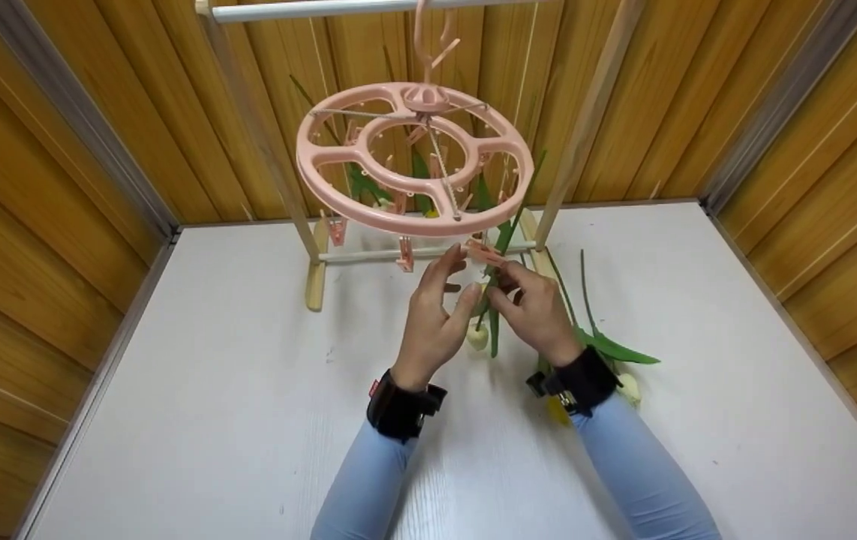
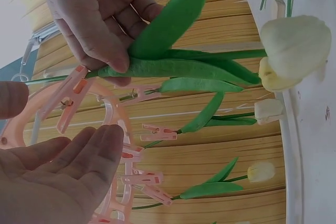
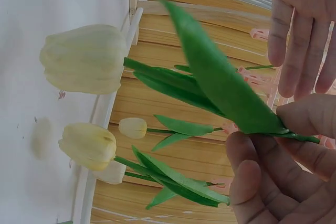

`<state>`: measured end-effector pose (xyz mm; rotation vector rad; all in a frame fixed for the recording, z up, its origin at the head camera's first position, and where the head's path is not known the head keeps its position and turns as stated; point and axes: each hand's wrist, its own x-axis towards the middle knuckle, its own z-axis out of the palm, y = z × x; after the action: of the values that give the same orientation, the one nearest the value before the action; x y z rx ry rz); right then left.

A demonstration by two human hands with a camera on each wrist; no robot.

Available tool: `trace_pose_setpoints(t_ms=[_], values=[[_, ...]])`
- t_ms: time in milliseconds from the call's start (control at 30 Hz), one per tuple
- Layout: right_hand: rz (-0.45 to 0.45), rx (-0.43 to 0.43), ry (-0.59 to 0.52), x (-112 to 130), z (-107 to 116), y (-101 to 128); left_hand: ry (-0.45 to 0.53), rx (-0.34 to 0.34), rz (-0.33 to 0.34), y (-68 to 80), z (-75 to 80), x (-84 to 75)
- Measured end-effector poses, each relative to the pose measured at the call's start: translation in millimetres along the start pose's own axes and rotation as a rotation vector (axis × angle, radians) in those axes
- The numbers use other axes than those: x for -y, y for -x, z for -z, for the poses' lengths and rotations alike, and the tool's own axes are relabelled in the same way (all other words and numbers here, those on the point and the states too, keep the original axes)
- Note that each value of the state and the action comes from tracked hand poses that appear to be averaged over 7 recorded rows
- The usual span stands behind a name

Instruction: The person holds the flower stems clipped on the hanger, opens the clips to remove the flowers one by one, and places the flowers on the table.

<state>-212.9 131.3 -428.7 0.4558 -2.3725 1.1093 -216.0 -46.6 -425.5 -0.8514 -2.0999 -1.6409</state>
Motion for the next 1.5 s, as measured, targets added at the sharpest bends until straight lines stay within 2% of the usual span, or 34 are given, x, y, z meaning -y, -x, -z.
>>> trace_pose_setpoints(t_ms=[200, 433, 700, 1000, 1300, 1500], values=[[0.069, 0.013, 0.029, 3, -1, 3, 0.040, -0.008, 0.027, -0.7, -0.3, 6.4], [0.107, 0.021, 0.029, 5, -2, 4, 0.114, -0.030, 0.046, -3.3, -0.9, 10.9], [0.131, 0.035, 0.041, 8, -3, 6, 0.243, -0.084, 0.049, -3.1, -1.3, 10.3], [0.200, 0.056, 0.056, 8, -5, 8, 0.320, -0.163, 0.040, -4.5, -2.9, 8.1], [0.241, 0.009, 0.064, 8, -8, 11, 0.310, -0.131, 0.012, -4.5, -2.7, 0.7], [0.257, 0.007, 0.066, 7, -7, 12, 0.251, -0.127, -0.060, -4.7, -2.0, -1.0]])
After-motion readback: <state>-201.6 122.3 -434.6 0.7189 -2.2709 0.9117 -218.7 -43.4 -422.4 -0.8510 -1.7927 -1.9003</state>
